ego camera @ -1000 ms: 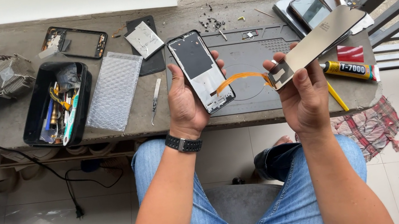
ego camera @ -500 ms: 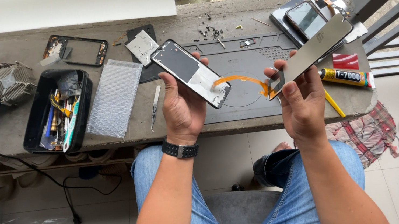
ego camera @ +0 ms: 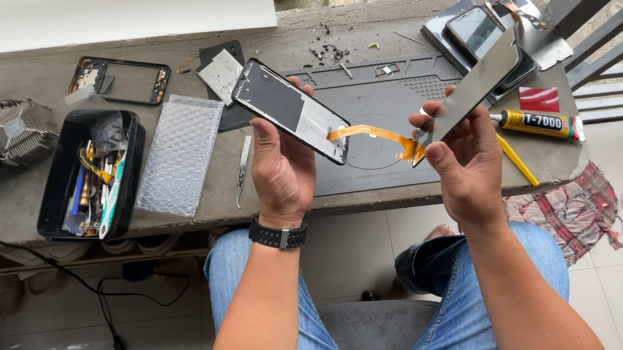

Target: The person cleans the edges of a smartphone screen with a purple tool, then aligns and attaches the screen to the phone body. They press the edges to secure the screen and later use tweezers to adjust internal components inside the phone chassis.

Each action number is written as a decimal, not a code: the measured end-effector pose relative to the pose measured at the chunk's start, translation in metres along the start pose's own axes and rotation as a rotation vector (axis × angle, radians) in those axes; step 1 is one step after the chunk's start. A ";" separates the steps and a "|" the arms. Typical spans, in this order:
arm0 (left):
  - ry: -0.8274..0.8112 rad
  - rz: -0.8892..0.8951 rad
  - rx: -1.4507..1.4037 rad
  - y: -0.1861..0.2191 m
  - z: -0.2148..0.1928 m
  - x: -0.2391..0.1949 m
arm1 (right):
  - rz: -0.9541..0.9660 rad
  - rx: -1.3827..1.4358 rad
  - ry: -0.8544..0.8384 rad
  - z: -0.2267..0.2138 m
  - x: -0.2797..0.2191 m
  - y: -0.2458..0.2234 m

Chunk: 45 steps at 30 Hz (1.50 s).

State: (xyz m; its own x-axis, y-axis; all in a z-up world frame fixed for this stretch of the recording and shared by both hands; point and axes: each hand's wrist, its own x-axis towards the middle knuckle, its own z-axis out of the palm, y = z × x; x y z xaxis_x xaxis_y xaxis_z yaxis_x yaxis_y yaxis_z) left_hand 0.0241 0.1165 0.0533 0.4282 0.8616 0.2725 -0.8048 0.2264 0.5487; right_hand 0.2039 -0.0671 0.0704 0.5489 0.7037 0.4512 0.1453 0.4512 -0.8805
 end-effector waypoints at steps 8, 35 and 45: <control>-0.113 0.056 0.117 -0.006 0.001 -0.006 | 0.014 -0.085 -0.033 0.009 -0.003 -0.006; -0.115 -0.078 -0.055 -0.014 0.002 -0.004 | 0.085 -0.154 -0.128 0.013 -0.008 -0.013; -0.145 0.028 0.086 -0.017 -0.002 -0.007 | 0.139 -0.269 -0.105 0.018 -0.005 -0.019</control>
State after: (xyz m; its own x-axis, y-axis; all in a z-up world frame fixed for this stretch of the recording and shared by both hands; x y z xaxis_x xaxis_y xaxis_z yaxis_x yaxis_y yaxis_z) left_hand 0.0340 0.1078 0.0400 0.4657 0.7913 0.3963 -0.7817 0.1579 0.6033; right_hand 0.1838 -0.0696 0.0870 0.4928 0.8076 0.3241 0.2947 0.1955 -0.9354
